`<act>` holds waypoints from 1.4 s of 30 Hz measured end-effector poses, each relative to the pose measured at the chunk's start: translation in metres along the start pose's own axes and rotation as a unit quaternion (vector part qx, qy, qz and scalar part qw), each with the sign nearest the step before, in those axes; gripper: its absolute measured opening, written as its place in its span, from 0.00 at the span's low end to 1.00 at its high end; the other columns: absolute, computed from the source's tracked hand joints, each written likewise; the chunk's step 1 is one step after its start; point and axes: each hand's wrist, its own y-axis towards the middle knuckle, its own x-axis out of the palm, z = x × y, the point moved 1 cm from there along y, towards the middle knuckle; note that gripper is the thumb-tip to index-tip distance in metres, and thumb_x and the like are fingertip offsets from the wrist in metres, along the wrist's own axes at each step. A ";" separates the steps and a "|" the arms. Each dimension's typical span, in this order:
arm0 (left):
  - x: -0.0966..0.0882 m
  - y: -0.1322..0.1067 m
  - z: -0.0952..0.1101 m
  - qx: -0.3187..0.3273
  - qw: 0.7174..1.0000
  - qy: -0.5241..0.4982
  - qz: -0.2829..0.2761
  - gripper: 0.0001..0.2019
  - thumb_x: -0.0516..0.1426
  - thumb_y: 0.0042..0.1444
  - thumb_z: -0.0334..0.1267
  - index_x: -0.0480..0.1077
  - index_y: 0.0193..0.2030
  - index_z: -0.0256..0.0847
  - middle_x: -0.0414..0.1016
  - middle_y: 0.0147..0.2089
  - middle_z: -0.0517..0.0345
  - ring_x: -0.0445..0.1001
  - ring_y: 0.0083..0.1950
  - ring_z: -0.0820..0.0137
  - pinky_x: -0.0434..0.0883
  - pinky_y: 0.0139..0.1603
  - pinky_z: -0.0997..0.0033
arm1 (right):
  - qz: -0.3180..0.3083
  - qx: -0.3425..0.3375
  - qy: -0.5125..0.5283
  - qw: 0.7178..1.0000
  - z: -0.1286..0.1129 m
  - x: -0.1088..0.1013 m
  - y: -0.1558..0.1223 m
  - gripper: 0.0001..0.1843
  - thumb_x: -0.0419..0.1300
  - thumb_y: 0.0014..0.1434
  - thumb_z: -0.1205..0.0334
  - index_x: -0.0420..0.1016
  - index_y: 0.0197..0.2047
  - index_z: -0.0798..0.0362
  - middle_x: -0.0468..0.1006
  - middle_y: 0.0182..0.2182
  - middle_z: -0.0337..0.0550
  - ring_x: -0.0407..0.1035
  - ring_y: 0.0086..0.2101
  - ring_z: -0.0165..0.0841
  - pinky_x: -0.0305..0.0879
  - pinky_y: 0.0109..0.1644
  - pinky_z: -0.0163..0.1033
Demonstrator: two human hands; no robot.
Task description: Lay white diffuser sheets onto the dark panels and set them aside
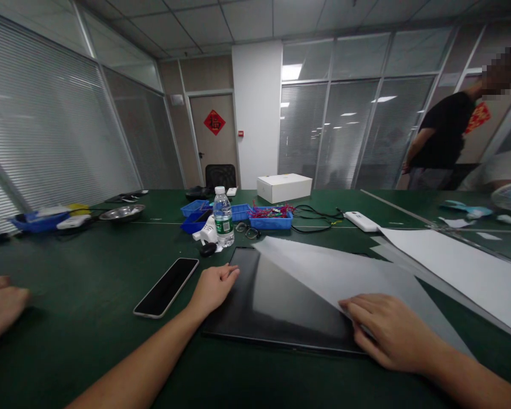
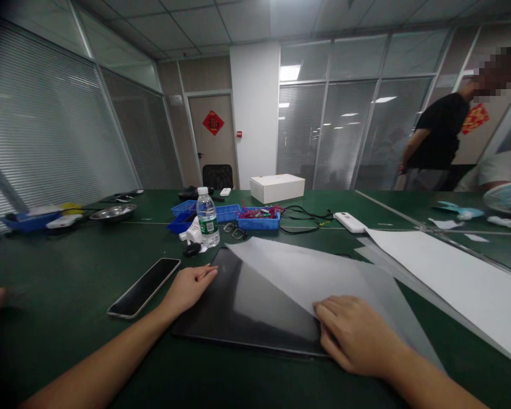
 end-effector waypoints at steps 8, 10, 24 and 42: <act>0.001 0.001 0.000 -0.025 1.000 -0.016 -0.011 0.18 0.53 0.45 0.36 0.44 0.16 0.50 0.86 0.41 0.49 0.75 0.64 0.52 0.74 0.50 0.61 | 0.028 -0.083 0.068 0.994 0.001 -0.013 -0.001 0.12 0.49 0.65 0.67 0.74 0.41 0.52 0.82 0.46 0.43 0.77 0.42 0.33 0.71 0.45 0.40; 0.001 0.000 0.001 -0.029 0.999 -0.031 -0.007 0.18 0.53 0.47 0.38 0.45 0.16 0.50 0.86 0.40 0.49 0.75 0.64 0.51 0.74 0.48 0.61 | 0.027 -0.087 0.076 0.993 0.001 -0.012 -0.002 0.12 0.50 0.65 0.66 0.74 0.40 0.53 0.82 0.46 0.45 0.77 0.43 0.33 0.71 0.46 0.41; 0.000 0.002 0.005 -0.053 0.997 -0.051 -0.019 0.24 0.60 0.51 0.50 0.53 0.13 0.47 0.80 0.59 0.54 0.76 0.63 0.50 0.74 0.54 0.58 | -0.032 -0.086 0.123 0.988 0.005 -0.017 -0.004 0.14 0.53 0.66 0.61 0.76 0.49 0.52 0.80 0.52 0.47 0.74 0.50 0.36 0.70 0.54 0.44; 0.009 -0.008 0.025 0.056 0.992 0.074 -0.082 0.24 0.59 0.53 0.45 0.51 0.14 0.47 0.78 0.60 0.56 0.70 0.68 0.53 0.62 0.72 0.52 | -0.088 -0.073 0.149 0.982 0.007 -0.015 -0.006 0.26 0.60 0.61 0.48 0.73 0.58 0.52 0.75 0.58 0.51 0.70 0.54 0.43 0.66 0.59 0.52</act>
